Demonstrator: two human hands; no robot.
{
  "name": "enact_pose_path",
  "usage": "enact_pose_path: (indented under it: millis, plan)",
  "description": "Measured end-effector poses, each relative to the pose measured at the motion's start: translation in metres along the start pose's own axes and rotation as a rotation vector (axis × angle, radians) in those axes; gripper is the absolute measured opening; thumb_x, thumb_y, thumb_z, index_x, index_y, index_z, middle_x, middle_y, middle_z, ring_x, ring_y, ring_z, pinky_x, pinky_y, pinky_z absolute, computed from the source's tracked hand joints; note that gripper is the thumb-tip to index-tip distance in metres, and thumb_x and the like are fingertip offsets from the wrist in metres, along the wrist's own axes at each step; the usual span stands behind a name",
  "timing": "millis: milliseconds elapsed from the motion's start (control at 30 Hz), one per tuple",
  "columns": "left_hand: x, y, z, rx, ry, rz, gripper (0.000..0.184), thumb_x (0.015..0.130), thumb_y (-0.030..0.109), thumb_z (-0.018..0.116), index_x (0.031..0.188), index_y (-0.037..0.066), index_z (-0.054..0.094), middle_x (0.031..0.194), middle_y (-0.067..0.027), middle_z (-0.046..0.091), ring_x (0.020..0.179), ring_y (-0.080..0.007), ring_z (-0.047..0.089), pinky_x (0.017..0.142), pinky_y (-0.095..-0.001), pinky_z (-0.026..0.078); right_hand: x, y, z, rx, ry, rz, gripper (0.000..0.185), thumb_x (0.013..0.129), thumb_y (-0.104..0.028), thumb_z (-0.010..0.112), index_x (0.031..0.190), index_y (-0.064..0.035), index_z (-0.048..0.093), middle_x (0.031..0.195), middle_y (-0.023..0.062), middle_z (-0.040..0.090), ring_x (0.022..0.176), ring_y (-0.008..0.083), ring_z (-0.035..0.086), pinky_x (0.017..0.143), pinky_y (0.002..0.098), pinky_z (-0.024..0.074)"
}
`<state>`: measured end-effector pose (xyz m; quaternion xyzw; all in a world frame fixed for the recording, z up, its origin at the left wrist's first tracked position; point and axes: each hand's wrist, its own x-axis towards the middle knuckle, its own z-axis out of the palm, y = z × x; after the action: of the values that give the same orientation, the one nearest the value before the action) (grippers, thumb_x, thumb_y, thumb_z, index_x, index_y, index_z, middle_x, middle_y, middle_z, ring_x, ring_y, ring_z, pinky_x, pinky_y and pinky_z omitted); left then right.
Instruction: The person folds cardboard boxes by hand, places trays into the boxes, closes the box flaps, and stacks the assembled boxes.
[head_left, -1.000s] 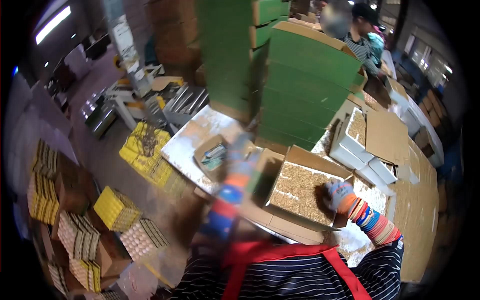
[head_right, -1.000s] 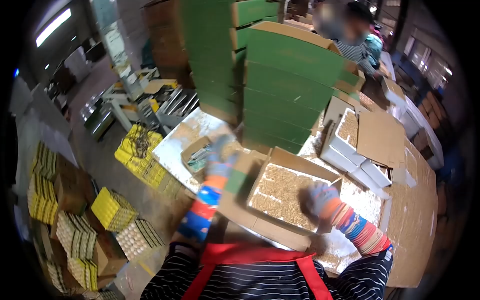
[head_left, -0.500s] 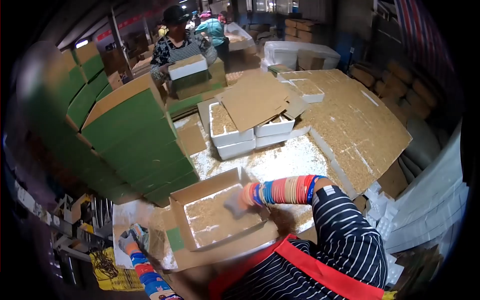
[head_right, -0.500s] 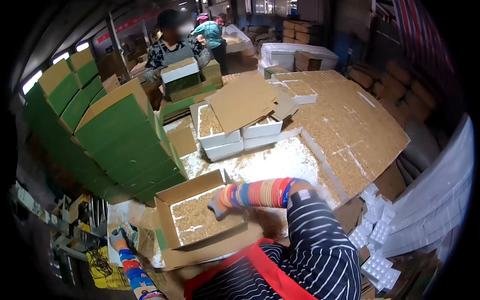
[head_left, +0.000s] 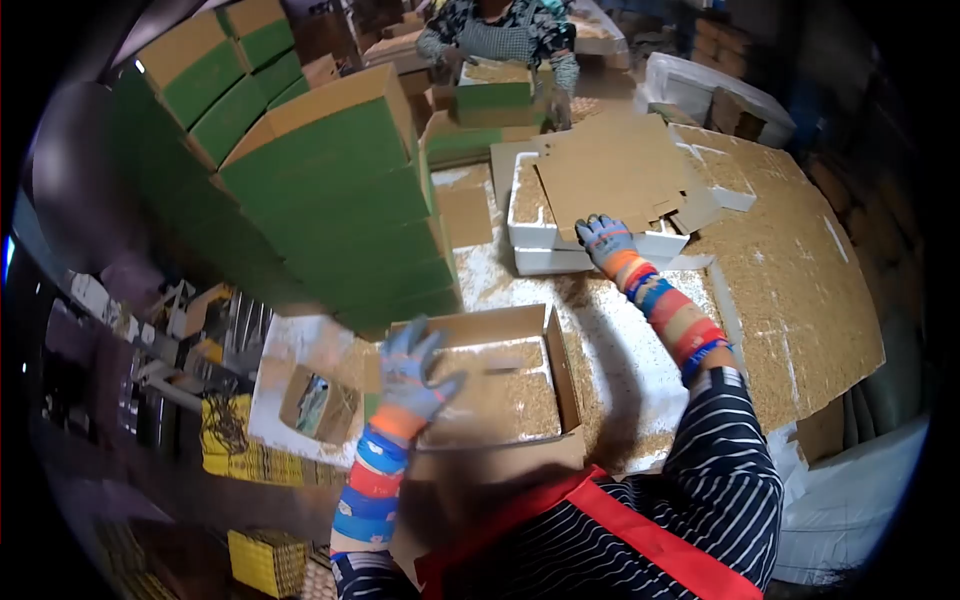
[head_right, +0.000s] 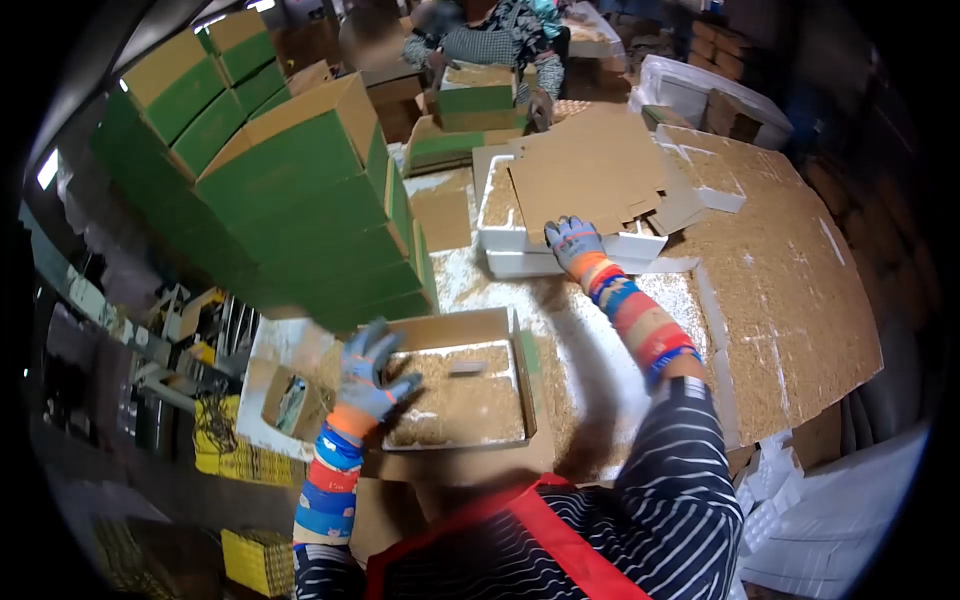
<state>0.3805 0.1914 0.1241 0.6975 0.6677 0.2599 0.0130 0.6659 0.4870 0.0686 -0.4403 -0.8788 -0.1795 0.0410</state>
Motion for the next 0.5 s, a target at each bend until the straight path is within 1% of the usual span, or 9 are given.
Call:
enact_pose_path:
  millis: [33,67,167,200,233,300,367,400,500]
  plan:
    - [-0.002,-0.01,-0.001,0.031,0.109,0.019,0.066,0.066,0.034,0.071,0.123,0.012,0.048,0.131,-0.0164,0.039,0.116,-0.0349,0.038,0.099,-0.045,0.03,-0.011,-0.002,-0.015,0.04,-0.001,-0.074,0.031,0.081,-0.017,0.046,0.11,-0.0114,0.053,0.105,0.0109,0.059,0.096,0.0262,0.056,0.077,0.0375,0.0446]
    - [-0.006,-0.016,-0.011,0.013,0.16,-0.055,0.061,0.072,0.028,0.067,0.125,0.008,0.045,0.132,-0.017,0.038,0.121,-0.0319,0.037,0.1,-0.0418,0.03,-0.03,-0.003,-0.033,0.154,0.319,-0.178,0.029,0.079,-0.014,0.048,0.107,-0.01,0.054,0.095,0.0095,0.061,0.088,0.0253,0.059,0.073,0.0365,0.0463]
    - [-0.036,-0.071,0.014,-0.841,0.298,-0.364,0.051,0.083,0.021,0.056,0.127,0.001,0.041,0.132,-0.0151,0.039,0.123,-0.0279,0.035,0.1,-0.0375,0.03,-0.088,-0.034,-0.101,0.478,0.77,-0.122,0.034,0.072,0.003,0.054,0.105,-0.0048,0.057,0.083,0.014,0.062,0.074,0.0289,0.061,0.063,0.0349,0.0488]
    - [-0.048,-0.086,0.016,-0.411,0.367,-0.124,0.046,0.088,0.021,0.048,0.129,0.002,0.039,0.132,-0.0157,0.039,0.122,-0.0285,0.037,0.101,-0.0379,0.03,-0.104,-0.05,-0.13,0.59,0.777,-0.188,0.036,0.069,0.006,0.054,0.103,-0.0041,0.058,0.081,0.0133,0.062,0.074,0.0284,0.061,0.062,0.033,0.0494]
    - [-0.059,-0.1,0.02,0.024,0.416,0.111,0.042,0.092,0.02,0.041,0.13,0.002,0.038,0.132,-0.0163,0.039,0.121,-0.0291,0.039,0.101,-0.0382,0.03,-0.123,-0.067,-0.157,0.708,0.588,-0.338,0.031,0.069,0.0,0.055,0.099,-0.0031,0.059,0.089,0.0147,0.062,0.078,0.0281,0.061,0.063,0.0326,0.0503]
    - [-0.049,-0.045,-0.001,-0.53,0.765,-0.259,0.045,0.092,0.024,0.035,0.127,-0.004,0.039,0.13,-0.0181,0.041,0.119,-0.0289,0.039,0.101,-0.0374,0.028,-0.144,-0.094,-0.146,0.609,0.37,-0.826,0.028,0.074,-0.018,0.049,0.099,-0.0079,0.058,0.098,0.0132,0.057,0.088,0.026,0.058,0.071,0.0364,0.0485]
    - [-0.038,-0.003,-0.024,-0.41,0.948,-0.072,0.046,0.093,0.027,0.033,0.125,-0.005,0.041,0.128,-0.0189,0.043,0.117,-0.0308,0.041,0.101,-0.0402,0.029,-0.145,-0.12,-0.141,0.391,0.066,-0.911,0.018,0.073,-0.017,0.051,0.088,-0.012,0.059,0.095,0.008,0.057,0.085,0.0238,0.057,0.072,0.0346,0.0453]
    - [-0.038,-0.001,-0.027,-0.324,0.897,0.069,0.049,0.089,0.032,0.041,0.123,-0.003,0.043,0.125,-0.0194,0.044,0.117,-0.0323,0.041,0.099,-0.0416,0.032,-0.138,-0.124,-0.134,0.476,0.088,-0.951,0.015,0.072,-0.017,0.052,0.085,-0.0126,0.058,0.096,0.0068,0.058,0.086,0.0228,0.056,0.073,0.0337,0.0439]
    - [-0.017,0.019,-0.04,-0.229,0.064,0.308,0.056,0.076,0.04,0.057,0.122,0.011,0.049,0.127,-0.0204,0.042,0.12,-0.0359,0.037,0.099,-0.0468,0.029,-0.117,-0.142,-0.099,0.428,-0.098,-1.054,0.016,0.067,-0.018,0.058,0.083,-0.0136,0.059,0.095,0.0041,0.059,0.085,0.0211,0.057,0.077,0.0323,0.0405]
